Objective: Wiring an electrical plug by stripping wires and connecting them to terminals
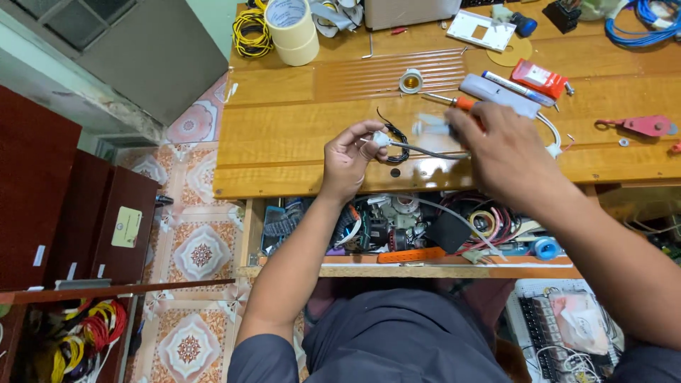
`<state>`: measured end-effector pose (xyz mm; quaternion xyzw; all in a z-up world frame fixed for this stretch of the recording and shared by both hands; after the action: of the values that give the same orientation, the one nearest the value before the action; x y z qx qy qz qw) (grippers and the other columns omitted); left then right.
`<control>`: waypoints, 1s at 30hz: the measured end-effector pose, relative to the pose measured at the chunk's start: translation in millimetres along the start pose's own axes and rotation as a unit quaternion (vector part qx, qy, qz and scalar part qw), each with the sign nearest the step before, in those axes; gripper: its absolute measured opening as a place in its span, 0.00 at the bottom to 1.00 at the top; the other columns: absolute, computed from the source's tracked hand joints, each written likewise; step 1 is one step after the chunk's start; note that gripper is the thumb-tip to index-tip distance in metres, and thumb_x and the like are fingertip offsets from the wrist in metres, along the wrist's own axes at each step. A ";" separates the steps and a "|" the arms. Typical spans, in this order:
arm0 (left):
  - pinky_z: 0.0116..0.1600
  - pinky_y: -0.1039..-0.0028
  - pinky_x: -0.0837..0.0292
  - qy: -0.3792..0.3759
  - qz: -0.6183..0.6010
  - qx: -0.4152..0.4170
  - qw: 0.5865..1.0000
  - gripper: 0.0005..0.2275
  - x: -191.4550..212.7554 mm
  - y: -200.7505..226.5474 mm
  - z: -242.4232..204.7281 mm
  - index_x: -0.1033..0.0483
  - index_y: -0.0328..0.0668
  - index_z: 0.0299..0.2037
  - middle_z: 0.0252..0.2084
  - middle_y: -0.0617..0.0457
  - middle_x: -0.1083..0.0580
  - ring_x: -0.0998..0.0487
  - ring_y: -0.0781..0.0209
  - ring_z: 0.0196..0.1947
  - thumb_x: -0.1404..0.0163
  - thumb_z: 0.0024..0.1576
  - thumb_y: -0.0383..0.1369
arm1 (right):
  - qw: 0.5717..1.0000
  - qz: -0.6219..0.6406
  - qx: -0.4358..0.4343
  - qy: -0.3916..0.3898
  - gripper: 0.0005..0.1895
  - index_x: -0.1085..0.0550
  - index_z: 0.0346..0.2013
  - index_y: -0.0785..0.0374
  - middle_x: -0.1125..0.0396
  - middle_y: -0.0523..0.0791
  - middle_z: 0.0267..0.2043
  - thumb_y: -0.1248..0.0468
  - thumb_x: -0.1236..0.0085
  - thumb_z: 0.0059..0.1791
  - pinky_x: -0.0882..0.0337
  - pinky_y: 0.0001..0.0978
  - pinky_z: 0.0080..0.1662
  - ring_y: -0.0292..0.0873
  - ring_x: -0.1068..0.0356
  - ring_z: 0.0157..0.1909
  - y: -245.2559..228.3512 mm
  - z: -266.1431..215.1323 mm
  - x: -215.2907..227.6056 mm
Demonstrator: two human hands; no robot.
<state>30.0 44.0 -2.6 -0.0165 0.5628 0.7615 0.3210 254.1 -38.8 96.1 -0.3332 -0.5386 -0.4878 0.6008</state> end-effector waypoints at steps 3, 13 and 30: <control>0.40 0.71 0.13 0.030 -0.030 -0.008 0.999 0.13 13.1 -32.7 5.5 0.25 0.28 0.54 0.47 0.38 0.23 0.16 0.60 0.34 0.44 0.61 0.26 | 0.998 -0.067 -0.002 0.017 0.23 0.31 0.63 0.57 0.33 0.53 0.51 0.58 0.48 0.53 0.25 0.48 0.42 0.59 0.28 0.51 28.5 11.0 -33.7; 0.38 0.76 0.13 0.003 -0.041 0.073 0.996 0.19 -6.7 -28.6 -0.6 0.36 0.34 0.64 0.46 0.47 0.26 0.18 0.64 0.33 0.49 0.64 0.28 | 1.000 -0.004 0.003 0.023 0.18 0.31 0.59 0.56 0.37 0.53 0.53 0.59 0.49 0.54 0.31 0.50 0.43 0.63 0.35 0.57 -13.1 28.4 -35.2; 0.23 0.83 0.24 0.065 0.041 0.086 0.993 0.08 -6.0 -32.1 -0.4 0.20 0.35 0.46 0.22 0.51 0.28 0.23 0.65 0.18 0.44 0.63 0.32 | 0.944 0.310 0.025 0.108 0.24 0.31 0.54 0.57 0.30 0.50 0.44 0.67 0.34 0.45 0.27 0.53 0.46 0.63 0.27 0.48 -25.1 51.9 -33.0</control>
<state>51.0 46.1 -27.6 -0.0151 0.6464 0.7197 0.2530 215.5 9.2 71.2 -0.4142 -0.3520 -0.2969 0.7851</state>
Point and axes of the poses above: each hand's wrist, its own z-axis towards the middle knuckle, its own x-axis out of the back of the hand, y = z × x, the point moved 4 cm from there along z, towards the middle knuckle
